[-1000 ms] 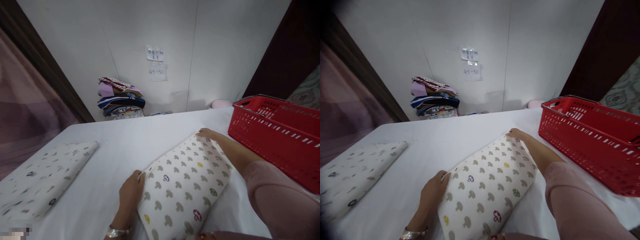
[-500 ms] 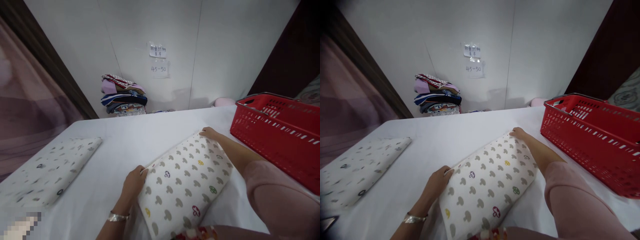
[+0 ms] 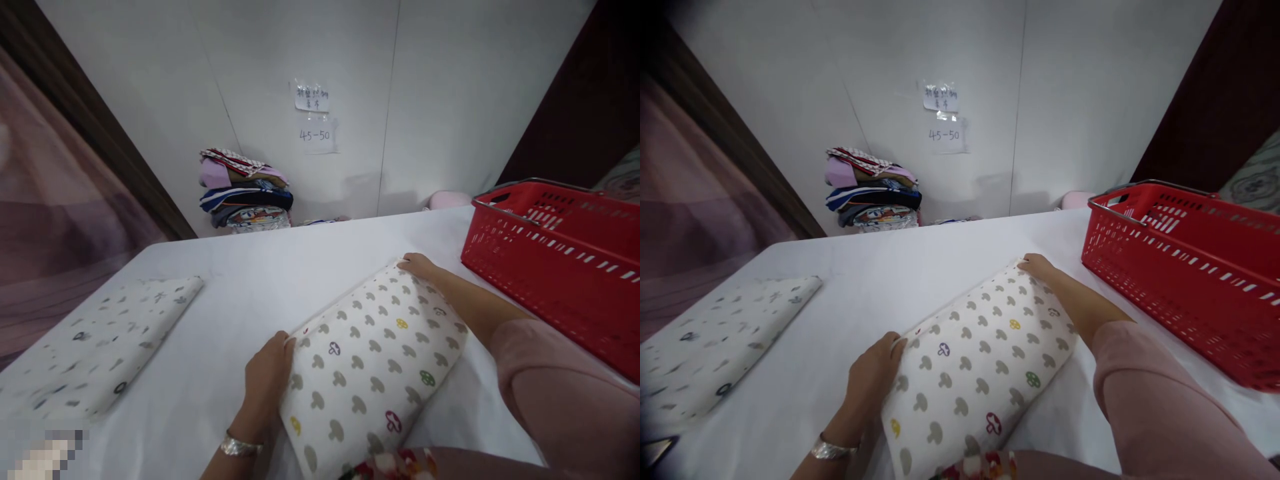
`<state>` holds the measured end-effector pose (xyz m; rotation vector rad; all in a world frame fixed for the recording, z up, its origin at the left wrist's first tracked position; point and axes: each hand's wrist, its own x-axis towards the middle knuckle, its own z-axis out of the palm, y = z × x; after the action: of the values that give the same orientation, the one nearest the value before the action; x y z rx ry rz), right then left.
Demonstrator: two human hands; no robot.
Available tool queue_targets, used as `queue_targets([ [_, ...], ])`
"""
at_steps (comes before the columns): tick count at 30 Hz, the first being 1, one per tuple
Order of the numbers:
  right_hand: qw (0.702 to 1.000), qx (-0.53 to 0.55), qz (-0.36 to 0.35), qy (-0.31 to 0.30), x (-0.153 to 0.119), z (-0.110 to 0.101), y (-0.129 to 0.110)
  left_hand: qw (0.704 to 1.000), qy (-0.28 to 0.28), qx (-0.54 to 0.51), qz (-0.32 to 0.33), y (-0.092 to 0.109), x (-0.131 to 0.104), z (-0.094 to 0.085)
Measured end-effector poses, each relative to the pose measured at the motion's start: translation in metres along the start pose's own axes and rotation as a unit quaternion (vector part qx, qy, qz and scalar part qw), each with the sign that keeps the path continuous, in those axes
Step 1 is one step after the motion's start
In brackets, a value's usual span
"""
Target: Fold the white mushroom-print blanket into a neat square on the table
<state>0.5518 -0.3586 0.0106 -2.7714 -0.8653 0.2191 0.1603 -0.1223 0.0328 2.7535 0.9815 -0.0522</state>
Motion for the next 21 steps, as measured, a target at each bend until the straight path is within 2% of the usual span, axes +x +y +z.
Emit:
queue_targets([
  [3, 0.999, 0.026, 0.014, -0.021, -0.002, -0.007, 0.004, 1.000, 0.001, 0.013, -0.002, 0.002, 0.000, 0.001],
  [7, 0.990, 0.095, 0.063, -0.081, -0.009, -0.020, 0.022, 1.000, 0.013, 0.017, -0.001, 0.002, 0.000, 0.003],
  [10, 0.975, 0.144, 0.112, -0.131, -0.024, -0.028, 0.037, 1.000, 0.012, 0.011, -0.003, 0.001, 0.001, 0.003],
  [13, 0.956, 0.201, 0.129, -0.172, -0.046, -0.035, 0.047, 1.000, 0.010, 0.001, -0.001, 0.001, 0.002, 0.002],
  [17, 0.955, 0.210, 0.122, -0.171, -0.075, -0.044, 0.053, 1.000, 0.013, 0.001, 0.005, 0.000, 0.002, 0.001],
  [21, 0.977, 0.121, 0.119, -0.128, -0.097, -0.048, 0.060, 1.000, 0.022, 0.001, 0.012, 0.000, 0.002, 0.001],
])
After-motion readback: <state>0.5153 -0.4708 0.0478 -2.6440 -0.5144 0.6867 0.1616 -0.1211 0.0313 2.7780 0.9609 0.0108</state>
